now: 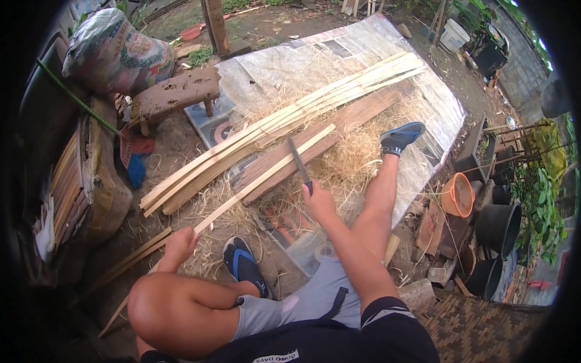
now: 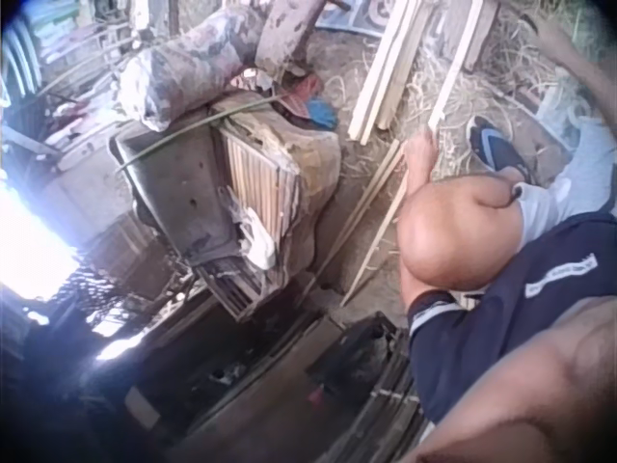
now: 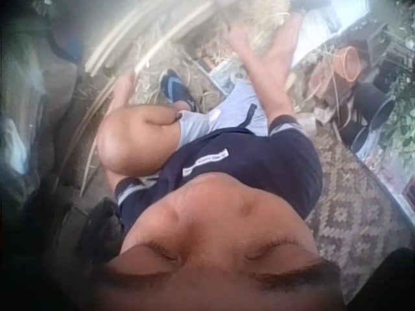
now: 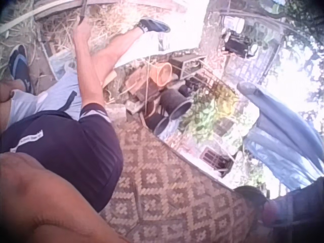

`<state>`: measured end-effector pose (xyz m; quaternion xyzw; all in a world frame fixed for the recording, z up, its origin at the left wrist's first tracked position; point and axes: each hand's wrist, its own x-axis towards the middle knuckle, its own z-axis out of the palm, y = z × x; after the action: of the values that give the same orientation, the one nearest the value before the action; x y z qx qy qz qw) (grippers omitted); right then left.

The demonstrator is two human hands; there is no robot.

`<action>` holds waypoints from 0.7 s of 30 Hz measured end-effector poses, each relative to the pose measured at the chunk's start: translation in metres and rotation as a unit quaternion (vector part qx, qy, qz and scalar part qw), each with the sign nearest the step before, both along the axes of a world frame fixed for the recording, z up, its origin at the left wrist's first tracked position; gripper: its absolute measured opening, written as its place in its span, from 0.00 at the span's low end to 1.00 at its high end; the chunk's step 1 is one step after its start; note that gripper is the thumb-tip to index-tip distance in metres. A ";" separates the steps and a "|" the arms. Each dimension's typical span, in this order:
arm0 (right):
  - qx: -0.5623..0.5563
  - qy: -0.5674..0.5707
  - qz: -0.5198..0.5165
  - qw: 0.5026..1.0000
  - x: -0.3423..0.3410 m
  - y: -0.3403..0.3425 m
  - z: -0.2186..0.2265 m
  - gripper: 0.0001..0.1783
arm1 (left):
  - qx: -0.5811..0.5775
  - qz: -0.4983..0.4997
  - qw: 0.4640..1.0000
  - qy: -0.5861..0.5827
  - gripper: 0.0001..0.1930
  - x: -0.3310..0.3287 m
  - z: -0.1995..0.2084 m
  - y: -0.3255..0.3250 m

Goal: The person sits on the ground and uses a knife to shave thin strips of bamboo, repeatedly scraping along the length of each strip to thin it. The person handles the strips one at a time, placing finished pieces aside on a plastic sheet.

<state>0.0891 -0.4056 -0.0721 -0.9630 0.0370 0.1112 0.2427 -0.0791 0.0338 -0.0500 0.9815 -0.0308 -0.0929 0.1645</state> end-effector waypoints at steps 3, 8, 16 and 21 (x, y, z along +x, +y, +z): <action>0.038 0.002 0.172 0.984 -0.055 0.064 0.023 0.26 | 0.055 0.030 0.998 0.033 0.19 0.019 0.005 -0.036; -0.014 -0.128 0.269 0.954 -0.072 0.065 0.022 0.28 | 0.051 0.024 0.996 0.076 0.19 0.033 0.011 -0.050; -0.056 -0.117 0.243 0.961 -0.039 0.032 0.029 0.28 | 0.078 0.024 0.992 0.097 0.20 0.016 0.026 -0.026; -0.062 -0.056 0.070 0.994 0.026 -0.021 0.026 0.27 | 0.067 0.042 0.992 0.103 0.18 -0.032 0.037 0.028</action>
<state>0.1146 -0.4270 -0.0462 -0.9810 -0.0377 0.0719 0.1760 -0.1107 0.0622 -0.0132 0.9758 0.0339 -0.1888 0.1049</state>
